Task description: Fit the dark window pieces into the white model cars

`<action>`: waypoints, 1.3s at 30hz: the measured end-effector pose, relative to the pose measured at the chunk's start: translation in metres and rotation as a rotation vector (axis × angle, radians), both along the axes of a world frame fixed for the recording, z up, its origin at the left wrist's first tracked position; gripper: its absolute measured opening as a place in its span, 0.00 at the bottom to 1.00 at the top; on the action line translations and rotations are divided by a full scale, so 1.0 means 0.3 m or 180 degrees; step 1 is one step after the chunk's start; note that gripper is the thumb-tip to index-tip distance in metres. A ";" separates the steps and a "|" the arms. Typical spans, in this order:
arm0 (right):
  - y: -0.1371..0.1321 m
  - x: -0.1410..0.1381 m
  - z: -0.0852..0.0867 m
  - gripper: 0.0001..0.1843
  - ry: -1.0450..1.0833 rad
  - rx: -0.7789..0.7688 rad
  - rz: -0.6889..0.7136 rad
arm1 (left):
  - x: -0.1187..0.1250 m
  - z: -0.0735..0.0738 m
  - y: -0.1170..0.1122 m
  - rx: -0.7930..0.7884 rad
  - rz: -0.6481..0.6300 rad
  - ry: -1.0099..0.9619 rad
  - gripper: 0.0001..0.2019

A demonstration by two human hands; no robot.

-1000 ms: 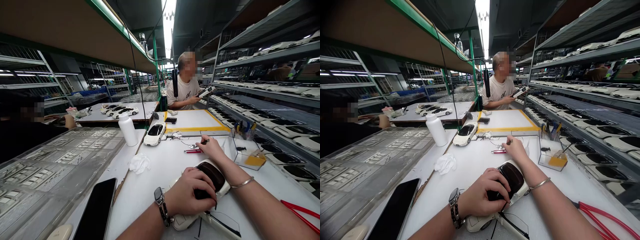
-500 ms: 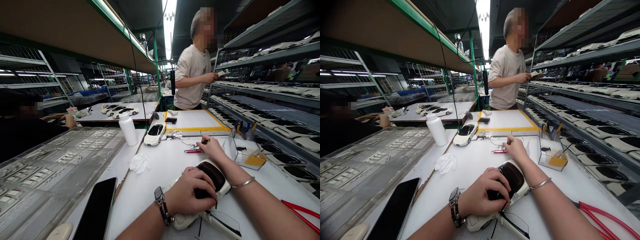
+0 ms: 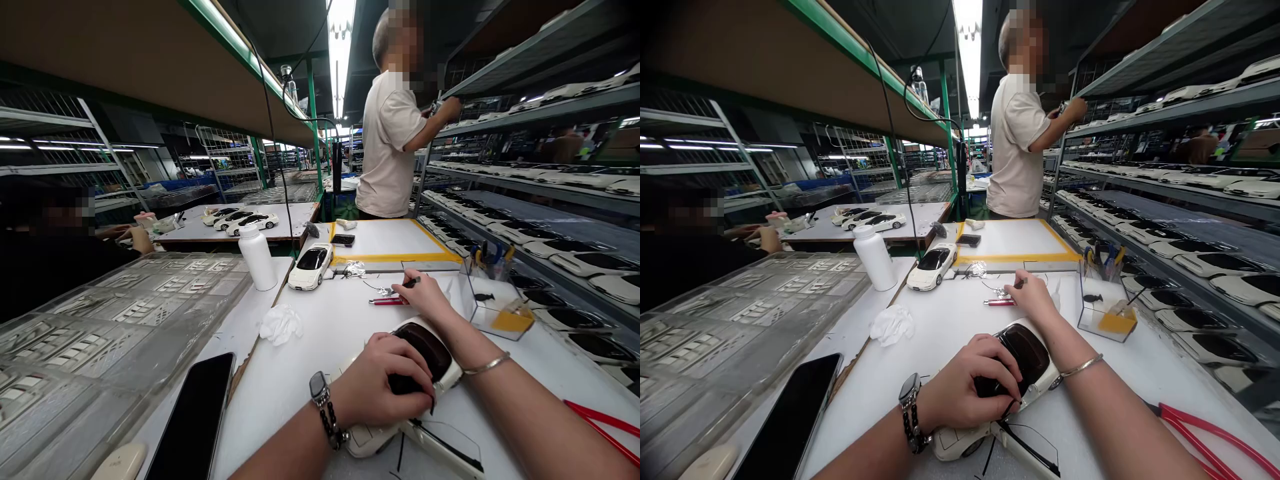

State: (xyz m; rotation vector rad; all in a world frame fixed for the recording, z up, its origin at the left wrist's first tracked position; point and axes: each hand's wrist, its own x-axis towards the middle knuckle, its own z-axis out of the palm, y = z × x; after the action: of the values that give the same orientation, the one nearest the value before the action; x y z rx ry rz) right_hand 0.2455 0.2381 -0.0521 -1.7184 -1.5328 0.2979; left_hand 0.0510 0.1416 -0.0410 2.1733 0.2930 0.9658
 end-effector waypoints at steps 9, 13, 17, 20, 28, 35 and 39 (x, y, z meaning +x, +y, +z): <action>-0.015 0.010 -0.001 0.11 0.0153 0.0098 0.0014 | 0.000 0.000 0.000 -0.0002 -0.0017 -0.0050 0.04; -0.028 0.006 0.007 0.13 0.0248 0.0279 0.0053 | -0.003 0.004 -0.002 0.0015 -0.0013 -0.0115 0.03; -0.065 0.003 0.061 0.15 0.0364 0.0582 0.0210 | -0.003 0.013 -0.013 -0.0059 -0.0033 -0.0185 0.02; -0.125 0.005 0.148 0.15 0.0434 0.0831 0.0408 | 0.004 0.018 -0.026 -0.0128 -0.0139 -0.0302 0.03; -0.396 -0.007 0.336 0.10 -0.0109 0.1884 0.0779 | 0.019 0.023 -0.063 -0.0415 -0.0348 -0.0517 0.04; -0.591 0.042 0.213 0.09 0.0229 0.1953 0.1053 | 0.012 0.032 -0.083 -0.0920 0.0300 -0.0559 0.03; -0.660 0.048 0.163 0.12 0.1001 0.2001 0.0902 | 0.015 0.031 -0.091 -0.0981 0.0464 -0.0627 0.04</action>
State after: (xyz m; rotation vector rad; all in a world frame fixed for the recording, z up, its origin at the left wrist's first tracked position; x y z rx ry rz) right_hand 0.2598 0.0400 -0.0033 -0.9218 -1.4313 0.1880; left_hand 0.0554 0.1143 -0.0316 1.7829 0.4769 1.1264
